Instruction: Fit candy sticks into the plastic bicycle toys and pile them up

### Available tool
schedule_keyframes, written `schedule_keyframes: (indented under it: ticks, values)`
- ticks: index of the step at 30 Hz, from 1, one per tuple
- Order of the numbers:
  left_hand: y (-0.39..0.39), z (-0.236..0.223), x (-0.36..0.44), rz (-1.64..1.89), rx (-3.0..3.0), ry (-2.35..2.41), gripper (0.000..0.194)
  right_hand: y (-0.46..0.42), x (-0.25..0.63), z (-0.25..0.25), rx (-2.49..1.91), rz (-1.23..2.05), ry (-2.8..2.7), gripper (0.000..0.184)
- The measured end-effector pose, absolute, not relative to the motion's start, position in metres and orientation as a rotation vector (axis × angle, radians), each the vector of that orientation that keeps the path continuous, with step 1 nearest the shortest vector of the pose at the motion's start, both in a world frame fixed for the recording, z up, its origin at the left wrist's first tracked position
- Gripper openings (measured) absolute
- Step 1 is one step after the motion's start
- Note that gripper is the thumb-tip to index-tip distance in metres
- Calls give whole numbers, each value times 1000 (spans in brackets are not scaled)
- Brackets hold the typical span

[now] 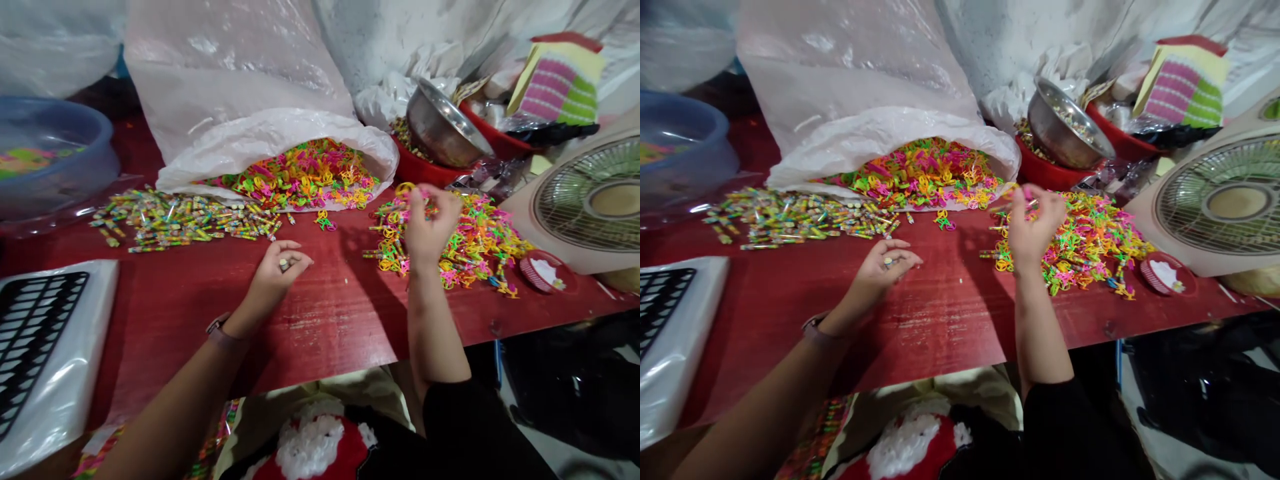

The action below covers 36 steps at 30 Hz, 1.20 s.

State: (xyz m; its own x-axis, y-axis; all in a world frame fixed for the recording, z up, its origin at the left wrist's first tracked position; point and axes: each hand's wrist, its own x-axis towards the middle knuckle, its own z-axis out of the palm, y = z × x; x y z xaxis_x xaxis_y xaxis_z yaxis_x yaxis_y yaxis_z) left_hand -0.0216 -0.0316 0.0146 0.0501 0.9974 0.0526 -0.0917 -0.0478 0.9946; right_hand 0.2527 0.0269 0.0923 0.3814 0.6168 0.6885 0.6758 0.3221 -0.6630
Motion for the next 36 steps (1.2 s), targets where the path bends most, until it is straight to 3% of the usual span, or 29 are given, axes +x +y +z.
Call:
schedule_keyframes:
  ticks: [1,3,5,8,11,14,17,20,24,31,36]
  values:
    - [-30,14,-23,1258,1188,1063,40,31,265,101,-1386,-326,-1182,47]
    - [-28,10,-24,1254,1157,1016,38,36,269,106,-1391,-596,-1139,42]
    - [-27,5,-23,1211,1136,986,40,40,246,93,-1411,-448,-1515,28]
    - [-25,-2,-21,1114,1179,990,47,48,188,51,-1533,-36,-2133,33]
    - [-21,-9,-23,1130,1256,1055,48,58,146,16,-1744,91,-2301,46]
    - [-16,-16,-27,1230,1279,1100,43,63,136,6,-1840,115,-2318,38]
    - [-13,-19,-30,1236,1340,1102,38,62,144,10,-1790,337,-2105,26]
    - [-14,-18,-31,1159,1412,1094,39,54,152,15,-1409,957,-1628,16]
    - [-18,-16,-30,1126,1509,1120,40,32,153,18,-855,1633,-1103,20]
    - [-17,-22,-26,1169,1531,1054,40,13,146,22,-782,1923,-796,16]
    - [-18,-21,-28,1169,1520,1125,35,16,150,25,-804,1937,-729,30]
